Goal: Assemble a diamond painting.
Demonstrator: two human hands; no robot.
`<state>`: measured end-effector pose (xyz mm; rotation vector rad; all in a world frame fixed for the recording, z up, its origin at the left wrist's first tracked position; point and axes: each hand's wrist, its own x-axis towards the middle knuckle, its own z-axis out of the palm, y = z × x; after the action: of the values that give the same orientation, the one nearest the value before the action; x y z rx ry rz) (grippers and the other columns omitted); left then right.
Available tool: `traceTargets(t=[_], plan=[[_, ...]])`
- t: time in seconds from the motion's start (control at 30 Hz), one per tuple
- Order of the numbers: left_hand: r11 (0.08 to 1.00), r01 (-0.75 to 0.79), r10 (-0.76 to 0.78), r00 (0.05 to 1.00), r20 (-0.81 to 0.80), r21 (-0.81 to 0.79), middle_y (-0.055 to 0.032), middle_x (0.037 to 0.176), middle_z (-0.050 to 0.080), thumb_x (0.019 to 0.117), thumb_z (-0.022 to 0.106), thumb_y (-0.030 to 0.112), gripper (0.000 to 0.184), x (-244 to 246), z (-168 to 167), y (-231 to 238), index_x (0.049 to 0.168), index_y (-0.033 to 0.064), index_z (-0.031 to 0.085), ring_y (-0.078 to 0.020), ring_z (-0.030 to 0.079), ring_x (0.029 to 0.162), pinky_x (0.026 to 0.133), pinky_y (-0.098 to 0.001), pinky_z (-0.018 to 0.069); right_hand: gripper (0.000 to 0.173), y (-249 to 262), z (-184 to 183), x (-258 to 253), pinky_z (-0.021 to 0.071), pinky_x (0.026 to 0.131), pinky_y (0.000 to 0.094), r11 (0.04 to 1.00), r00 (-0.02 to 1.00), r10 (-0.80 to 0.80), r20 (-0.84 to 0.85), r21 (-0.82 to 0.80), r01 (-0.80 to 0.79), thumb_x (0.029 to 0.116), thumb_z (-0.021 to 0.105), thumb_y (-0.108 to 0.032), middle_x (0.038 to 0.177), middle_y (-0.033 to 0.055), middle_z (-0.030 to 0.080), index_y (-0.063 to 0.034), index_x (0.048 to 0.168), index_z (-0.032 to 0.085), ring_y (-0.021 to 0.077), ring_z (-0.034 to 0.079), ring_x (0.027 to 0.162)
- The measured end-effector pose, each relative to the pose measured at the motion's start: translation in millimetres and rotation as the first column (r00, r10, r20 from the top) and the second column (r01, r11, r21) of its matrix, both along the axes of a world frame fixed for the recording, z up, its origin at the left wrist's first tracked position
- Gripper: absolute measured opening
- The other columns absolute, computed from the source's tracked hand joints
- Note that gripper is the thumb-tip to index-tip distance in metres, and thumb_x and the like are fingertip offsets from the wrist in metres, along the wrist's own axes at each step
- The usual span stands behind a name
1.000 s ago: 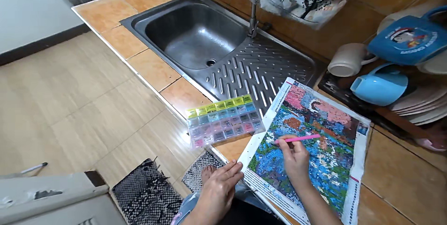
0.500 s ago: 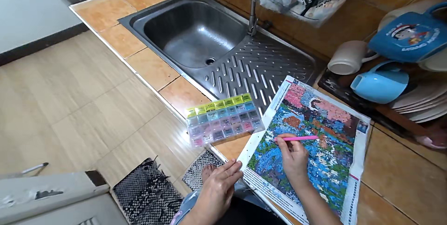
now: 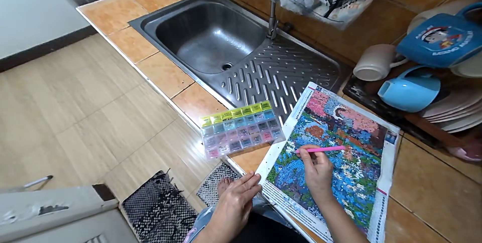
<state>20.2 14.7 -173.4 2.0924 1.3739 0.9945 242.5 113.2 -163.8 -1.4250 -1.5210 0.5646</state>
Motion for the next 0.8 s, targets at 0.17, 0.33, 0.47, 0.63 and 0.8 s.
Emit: traceTargets(t=[0.17, 0.33, 0.47, 0.63, 0.8], plan=[[1.0, 0.004, -0.004, 1.0, -0.003, 0.001, -0.0103, 0.127, 0.072, 0.086, 0.055, -0.004, 0.033, -0.3, 0.3, 0.6, 0.108, 0.0039, 0.078, -0.0287, 0.065, 0.125, 0.106, -0.0393, 0.0514, 0.021, 0.2, -1.8, -0.7, 0.0559, 0.074, 0.0223, 1.0, 0.999, 0.0, 0.034, 0.004, 0.0, 0.0965, 0.057, -0.013, 0.088, 0.0082, 0.069, 0.0055, 0.101, 0.068, 0.0062, 0.066, 0.076], [1.0, 0.001, -0.001, 1.0, -0.008, -0.007, -0.0096, 0.127, 0.072, 0.0867, 0.055, -0.004, 0.033, -0.5, 1.2, 0.6, 0.109, 0.0047, 0.078, -0.0286, 0.066, 0.125, 0.105, -0.0399, 0.0519, 0.021, -0.3, -1.1, -1.0, 0.055, 0.073, 0.0204, 1.0, 0.999, 0.006, 0.038, 0.015, -0.006, 0.0965, 0.058, -0.014, 0.086, 0.0067, 0.069, 0.0045, 0.099, 0.068, 0.0049, 0.065, 0.075], [1.0, -0.002, 0.002, 1.0, -0.01, -0.004, -0.0094, 0.127, 0.073, 0.0869, 0.055, -0.003, 0.033, -0.2, 1.4, 0.5, 0.109, 0.0048, 0.078, -0.0286, 0.066, 0.124, 0.104, -0.0403, 0.0524, 0.022, 0.3, -0.4, 0.5, 0.0545, 0.072, 0.0196, 1.0, 0.999, 0.018, 0.039, 0.015, -0.019, 0.0966, 0.056, -0.015, 0.083, 0.0053, 0.068, 0.0036, 0.097, 0.067, 0.0033, 0.064, 0.074], [1.0, -0.008, 0.008, 1.0, -0.008, -0.004, -0.0096, 0.127, 0.072, 0.0864, 0.055, -0.004, 0.033, 0.3, 0.8, 0.1, 0.108, 0.0048, 0.079, -0.0285, 0.066, 0.124, 0.104, -0.04, 0.0523, 0.023, -0.4, -1.9, 1.9, 0.0556, 0.074, 0.0212, 1.0, 1.0, 0.017, 0.02, 0.013, -0.018, 0.0971, 0.055, -0.015, 0.087, 0.006, 0.068, 0.0048, 0.099, 0.067, 0.0044, 0.065, 0.076], [1.0, -0.007, 0.007, 1.0, -0.014, 0.0, -0.0096, 0.127, 0.073, 0.0871, 0.055, -0.003, 0.032, 0.2, 0.6, 0.0, 0.108, 0.0051, 0.079, -0.0286, 0.066, 0.124, 0.105, -0.0404, 0.0523, 0.021, -0.5, -2.9, 0.5, 0.0554, 0.075, 0.0183, 0.999, 1.0, 0.023, 0.012, 0.033, -0.023, 0.0969, 0.057, -0.013, 0.088, 0.0058, 0.069, 0.0051, 0.1, 0.067, 0.0023, 0.066, 0.077]])
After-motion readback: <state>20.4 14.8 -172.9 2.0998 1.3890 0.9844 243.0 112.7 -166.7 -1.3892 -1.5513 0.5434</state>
